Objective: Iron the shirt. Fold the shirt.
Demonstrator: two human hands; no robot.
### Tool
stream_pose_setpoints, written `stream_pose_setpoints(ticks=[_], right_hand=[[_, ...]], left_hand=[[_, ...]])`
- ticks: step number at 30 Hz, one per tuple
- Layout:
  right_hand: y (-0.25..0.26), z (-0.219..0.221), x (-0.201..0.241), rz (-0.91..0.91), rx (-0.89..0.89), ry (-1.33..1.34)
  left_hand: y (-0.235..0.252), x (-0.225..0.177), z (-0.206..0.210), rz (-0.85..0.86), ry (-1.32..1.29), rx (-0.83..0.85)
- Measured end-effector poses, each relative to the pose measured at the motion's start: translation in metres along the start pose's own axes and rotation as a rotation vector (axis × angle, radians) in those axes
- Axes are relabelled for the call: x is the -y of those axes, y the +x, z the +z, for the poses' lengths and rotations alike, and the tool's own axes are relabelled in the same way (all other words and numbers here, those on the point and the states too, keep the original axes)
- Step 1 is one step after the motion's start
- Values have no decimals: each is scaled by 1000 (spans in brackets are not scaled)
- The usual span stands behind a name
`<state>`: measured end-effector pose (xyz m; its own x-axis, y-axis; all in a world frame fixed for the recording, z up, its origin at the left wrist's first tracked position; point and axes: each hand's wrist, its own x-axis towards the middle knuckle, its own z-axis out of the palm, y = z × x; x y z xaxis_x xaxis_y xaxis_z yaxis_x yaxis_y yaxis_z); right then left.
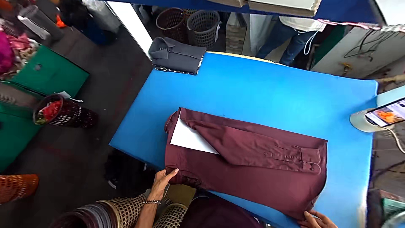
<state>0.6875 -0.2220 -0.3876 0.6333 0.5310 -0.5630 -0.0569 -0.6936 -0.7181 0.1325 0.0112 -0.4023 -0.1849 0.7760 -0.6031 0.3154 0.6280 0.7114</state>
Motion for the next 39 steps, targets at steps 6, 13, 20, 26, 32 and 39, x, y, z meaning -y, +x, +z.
stream_pose_setpoints(ticks=[6, 13, 20, 26, 32, 39], right_hand=[[-4, -17, 37, 56, -24, 339], [79, -5, 125, 45, -124, 545], [141, 35, 126, 114, -174, 541], [98, 43, 117, -103, -109, 458], [39, 134, 129, -83, 435, 251], [-22, 242, 161, -199, 1207, 68]], left_hand=[[-24, -34, -26, 149, -122, 202], [44, -193, 21, 440, 1, 72], [120, -196, 69, 469, 457, -117], [39, -121, 15, 507, 452, -449], [37, -60, 18, 413, 783, -26], [-34, -180, 94, 416, -192, 197]])
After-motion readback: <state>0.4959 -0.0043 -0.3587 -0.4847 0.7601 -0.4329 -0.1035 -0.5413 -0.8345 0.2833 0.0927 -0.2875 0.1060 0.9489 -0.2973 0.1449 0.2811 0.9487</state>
